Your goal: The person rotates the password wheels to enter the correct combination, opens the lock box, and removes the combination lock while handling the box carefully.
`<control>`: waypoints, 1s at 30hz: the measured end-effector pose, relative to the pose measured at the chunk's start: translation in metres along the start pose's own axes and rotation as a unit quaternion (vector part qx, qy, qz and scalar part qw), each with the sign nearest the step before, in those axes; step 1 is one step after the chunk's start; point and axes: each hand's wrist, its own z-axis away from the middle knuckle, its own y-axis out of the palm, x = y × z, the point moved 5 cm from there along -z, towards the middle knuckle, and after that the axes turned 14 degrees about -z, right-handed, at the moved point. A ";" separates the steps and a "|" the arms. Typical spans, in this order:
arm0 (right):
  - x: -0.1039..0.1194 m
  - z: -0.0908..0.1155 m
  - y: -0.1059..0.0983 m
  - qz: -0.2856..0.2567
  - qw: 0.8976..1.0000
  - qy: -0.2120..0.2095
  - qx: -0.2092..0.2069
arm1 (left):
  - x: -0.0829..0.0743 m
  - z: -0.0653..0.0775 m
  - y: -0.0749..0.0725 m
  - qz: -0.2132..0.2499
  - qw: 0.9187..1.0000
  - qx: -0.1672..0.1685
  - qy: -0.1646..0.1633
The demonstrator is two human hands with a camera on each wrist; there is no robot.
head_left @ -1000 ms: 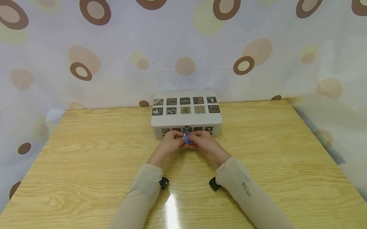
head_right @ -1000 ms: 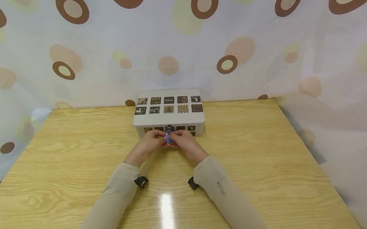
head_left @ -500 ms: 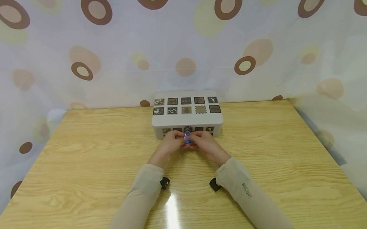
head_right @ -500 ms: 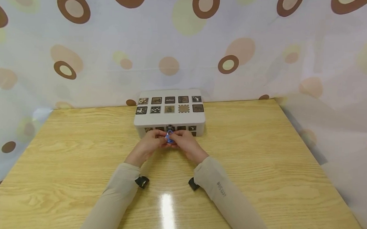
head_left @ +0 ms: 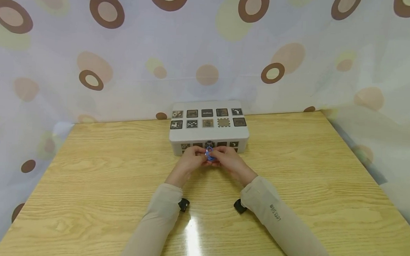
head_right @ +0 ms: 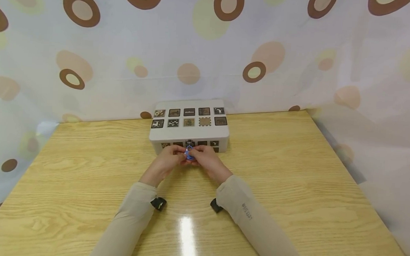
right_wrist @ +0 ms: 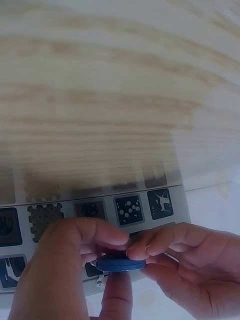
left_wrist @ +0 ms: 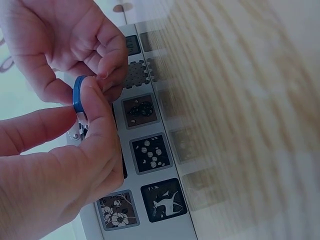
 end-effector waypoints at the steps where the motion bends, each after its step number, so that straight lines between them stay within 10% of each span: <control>1: 0.001 0.000 0.000 -0.006 1.000 -0.001 0.003 | 0.000 0.000 0.000 -0.001 1.000 0.000 0.001; 30: -0.001 -0.002 0.000 -0.020 1.000 -0.001 0.019 | -0.001 0.000 0.001 0.007 1.000 0.003 -0.003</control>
